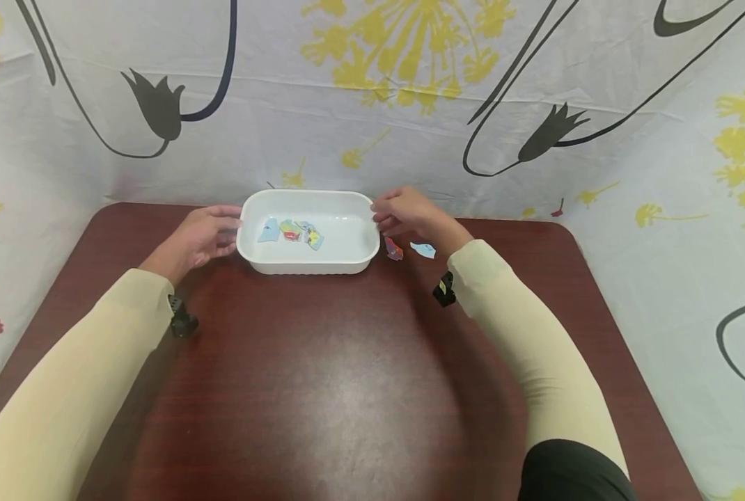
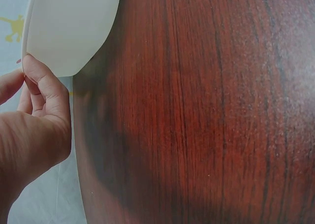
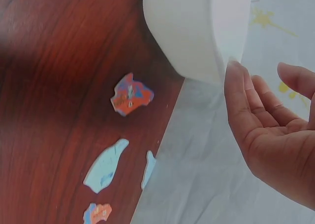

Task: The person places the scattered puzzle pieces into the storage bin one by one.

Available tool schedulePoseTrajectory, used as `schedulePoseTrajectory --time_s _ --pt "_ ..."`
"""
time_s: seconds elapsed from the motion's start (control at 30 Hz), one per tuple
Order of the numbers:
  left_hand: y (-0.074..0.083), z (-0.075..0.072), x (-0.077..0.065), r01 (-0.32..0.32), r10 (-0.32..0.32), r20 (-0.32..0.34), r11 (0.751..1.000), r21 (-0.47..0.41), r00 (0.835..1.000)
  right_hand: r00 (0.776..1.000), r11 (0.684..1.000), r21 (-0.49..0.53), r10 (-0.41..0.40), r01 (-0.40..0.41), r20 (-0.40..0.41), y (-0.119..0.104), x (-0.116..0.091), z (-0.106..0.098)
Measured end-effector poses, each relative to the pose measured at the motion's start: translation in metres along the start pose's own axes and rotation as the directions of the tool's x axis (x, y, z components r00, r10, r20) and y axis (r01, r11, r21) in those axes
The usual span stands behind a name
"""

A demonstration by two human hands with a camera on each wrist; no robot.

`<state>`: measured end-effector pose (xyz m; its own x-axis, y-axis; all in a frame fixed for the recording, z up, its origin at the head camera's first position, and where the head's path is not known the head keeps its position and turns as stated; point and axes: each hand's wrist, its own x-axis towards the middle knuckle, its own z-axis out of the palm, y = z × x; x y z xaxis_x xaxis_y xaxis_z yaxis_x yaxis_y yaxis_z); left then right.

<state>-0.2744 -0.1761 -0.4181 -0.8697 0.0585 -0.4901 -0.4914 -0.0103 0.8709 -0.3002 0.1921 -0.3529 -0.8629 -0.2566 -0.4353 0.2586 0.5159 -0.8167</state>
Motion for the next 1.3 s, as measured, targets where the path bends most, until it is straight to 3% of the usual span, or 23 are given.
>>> schedulePoseTrajectory --time_s 0.17,0.43,0.67,1.13,1.3 --pt "0.0 0.0 0.0 -0.001 0.001 0.004 1.0 -0.001 1.0 1.0 1.0 -0.01 0.001 -0.001 -0.016 0.004 0.0 -0.012" --pt "-0.001 0.0 0.0 -0.003 0.003 0.001 1.0 0.01 1.0 0.994 0.997 0.071 0.026 -0.018 -0.103 0.013 0.002 -0.04" --pt "0.0 0.0 0.0 -0.005 0.005 -0.006 1.0 0.003 1.0 0.992 0.993 0.114 0.048 -0.034 -0.12 0.019 -0.002 -0.056" --pt "-0.002 -0.001 -0.001 -0.004 0.004 0.02 1.0 -0.004 1.0 0.987 0.985 0.151 0.101 -0.082 -0.124 0.054 -0.011 -0.074" --pt "-0.002 -0.002 0.0 -0.005 0.005 0.016 1.0 -0.004 1.0 0.987 0.973 0.218 0.103 -0.074 -0.127 0.066 -0.015 -0.075"
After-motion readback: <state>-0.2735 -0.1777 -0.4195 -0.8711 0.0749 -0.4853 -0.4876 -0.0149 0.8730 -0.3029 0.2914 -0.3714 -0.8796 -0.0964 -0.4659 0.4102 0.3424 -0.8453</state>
